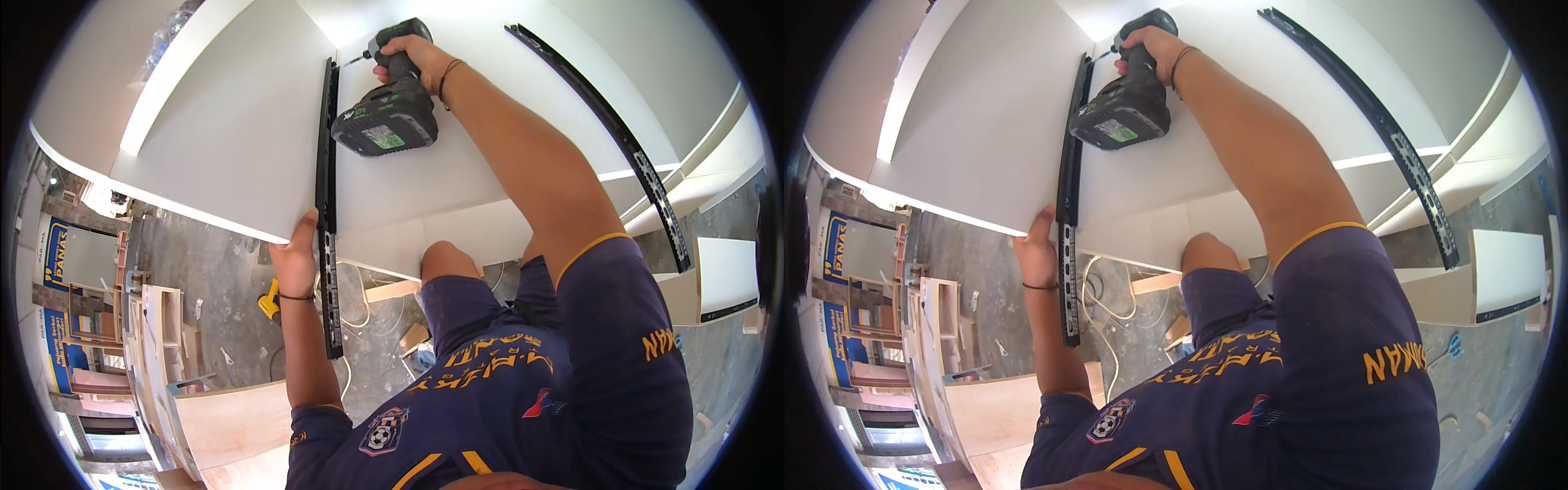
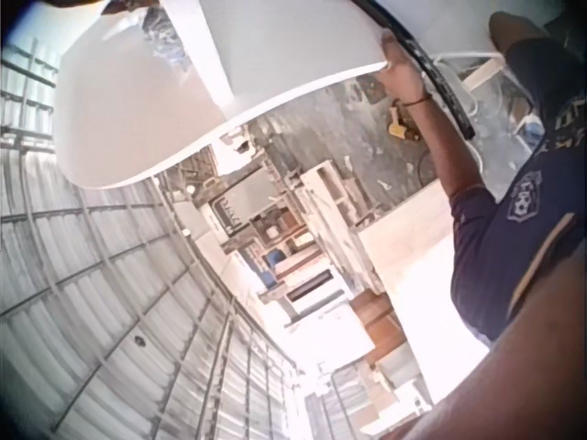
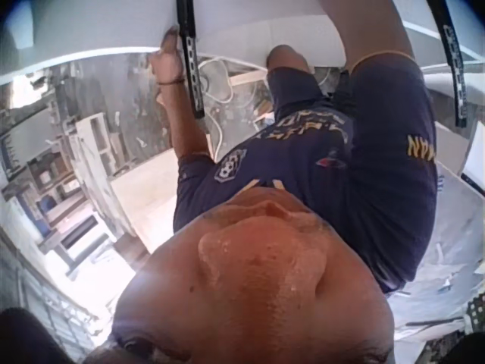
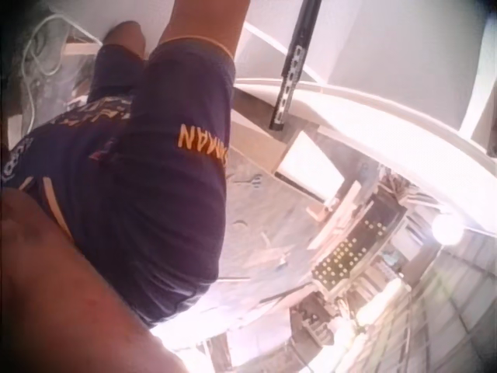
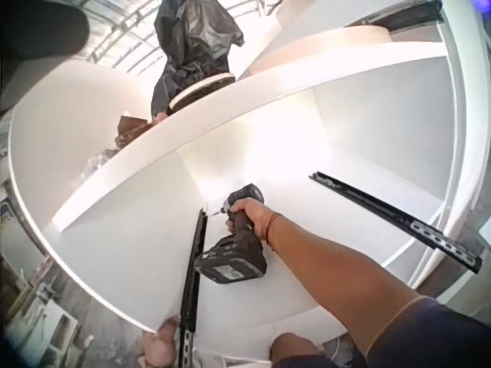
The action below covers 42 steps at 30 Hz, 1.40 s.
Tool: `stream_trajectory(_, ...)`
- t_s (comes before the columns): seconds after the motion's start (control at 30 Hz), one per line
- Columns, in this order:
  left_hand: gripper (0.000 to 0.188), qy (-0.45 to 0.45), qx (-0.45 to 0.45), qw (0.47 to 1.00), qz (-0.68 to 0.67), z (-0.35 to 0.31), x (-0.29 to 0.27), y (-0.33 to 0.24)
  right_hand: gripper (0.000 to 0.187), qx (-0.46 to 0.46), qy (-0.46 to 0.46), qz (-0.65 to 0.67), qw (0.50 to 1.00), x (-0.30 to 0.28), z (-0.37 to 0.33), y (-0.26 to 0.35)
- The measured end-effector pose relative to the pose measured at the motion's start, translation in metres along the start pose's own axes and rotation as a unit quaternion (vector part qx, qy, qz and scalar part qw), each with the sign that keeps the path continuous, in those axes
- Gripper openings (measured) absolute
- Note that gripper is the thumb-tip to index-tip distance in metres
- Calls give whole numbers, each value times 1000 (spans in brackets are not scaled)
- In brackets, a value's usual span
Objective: The person installs metal drawer slides into a white wooden cabinet using a power drill. They position the slides against the side panels of the cabinet, align them, and secure them with screws using the drill.
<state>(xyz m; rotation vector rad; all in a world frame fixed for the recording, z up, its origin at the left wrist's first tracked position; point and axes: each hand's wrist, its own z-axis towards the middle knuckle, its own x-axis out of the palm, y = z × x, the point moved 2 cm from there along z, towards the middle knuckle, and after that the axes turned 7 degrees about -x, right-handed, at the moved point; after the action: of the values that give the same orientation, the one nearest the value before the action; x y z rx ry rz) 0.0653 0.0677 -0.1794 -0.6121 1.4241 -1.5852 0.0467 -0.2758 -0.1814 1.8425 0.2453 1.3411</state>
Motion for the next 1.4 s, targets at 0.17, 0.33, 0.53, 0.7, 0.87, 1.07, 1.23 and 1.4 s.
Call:
stream_trajectory(0.17,21,-1,-3,1000,27,0,-4,2,38,6,10,22,1000,4,23,-6)
stream_trajectory(0.33,19,-1,-9,1000,16,-2,-5,8,30,18,-14,15,1000,11,31,-13)
stream_trajectory(0.53,21,-10,-17,1000,-12,-3,-2,6,29,11,-12,9,1000,10,39,-12)
stream_trajectory(0.7,22,-15,-29,999,4,-7,-3,4,29,10,-18,-6,1000,12,40,-15)
stream_trajectory(0.87,21,-19,-32,999,17,-8,-3,3,30,17,-14,-3,1000,12,43,-16)
stream_trajectory(1.07,21,-11,-13,999,32,-8,-4,3,30,16,-20,1,1000,14,46,-16)
stream_trajectory(1.23,21,18,53,944,324,-14,-11,-42,28,21,-14,-19,1000,12,41,-15)
stream_trajectory(1.4,15,16,124,965,233,-66,-50,-119,28,36,42,9,998,15,52,-19)
